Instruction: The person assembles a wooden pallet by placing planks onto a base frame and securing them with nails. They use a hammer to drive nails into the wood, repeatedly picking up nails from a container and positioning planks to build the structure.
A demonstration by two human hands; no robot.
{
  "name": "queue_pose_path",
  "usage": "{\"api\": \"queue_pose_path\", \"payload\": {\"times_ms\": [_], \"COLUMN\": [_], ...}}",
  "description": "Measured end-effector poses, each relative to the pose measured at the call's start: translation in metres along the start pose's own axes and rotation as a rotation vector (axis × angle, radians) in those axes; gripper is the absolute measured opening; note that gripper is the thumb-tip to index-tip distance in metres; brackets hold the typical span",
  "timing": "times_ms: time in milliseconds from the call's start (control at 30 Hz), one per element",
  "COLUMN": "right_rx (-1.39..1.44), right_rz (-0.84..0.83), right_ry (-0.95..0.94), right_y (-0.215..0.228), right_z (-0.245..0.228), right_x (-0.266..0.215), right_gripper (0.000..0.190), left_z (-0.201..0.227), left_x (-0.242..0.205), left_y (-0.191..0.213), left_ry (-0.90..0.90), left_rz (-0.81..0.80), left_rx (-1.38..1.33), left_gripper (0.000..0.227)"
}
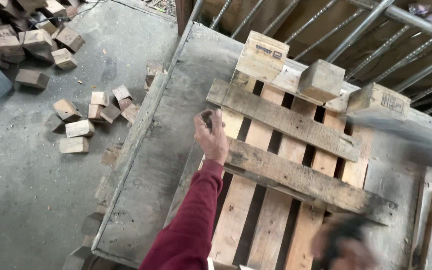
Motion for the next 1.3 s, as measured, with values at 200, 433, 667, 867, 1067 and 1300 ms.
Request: {"api": "queue_pose_path", "payload": {"times_ms": [200, 433, 667, 867, 1067, 1300], "right_rx": [0.052, -0.148, 0.013, -0.032, 0.149, 0.232], "right_rz": [-0.102, 0.321, -0.21, 0.147, -0.022, 0.096], "right_ry": [0.215, -0.54, -0.064, -0.698, -0.107, -0.556], "right_y": [-0.003, 0.043, 0.067, 0.004, -0.019, 0.01], "right_z": [0.061, 0.123, 0.112, 0.198, 0.177, 0.187], "right_x": [-0.016, -0.029, 0.011, -0.02, -0.026, -0.043], "right_gripper": [0.028, 0.035, 0.03, 0.033, 0.037, 0.034], "left_z": [-0.019, -0.016, -0.016, -0.016, -0.043, -0.038], "left_x": [-0.008, -0.007, -0.006, -0.007, 0.004, -0.034], "left_y": [0.0, 0.002, -0.003, -0.002, 0.008, 0.06], "left_ry": [-0.049, -0.03, 0.036, -0.024, 0.592, 0.763], "left_rz": [0.017, 0.049, 0.047, 0.065, -0.057, -0.455], "left_rx": [-0.11, 0.026, -0.126, 0.088, -0.534, -0.916], "left_gripper": [0.025, 0.025, 0.025, 0.032, 0.029, 0.029]}}
Point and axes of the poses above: each hand's wrist, its own x-axis towards the middle knuckle, its own y-axis out of the back of the hand, z = x × y, the point moved 1 cm from there along x, towards the middle knuckle, and after that the axes turned 15 degrees about x, right-handed, at the moved point
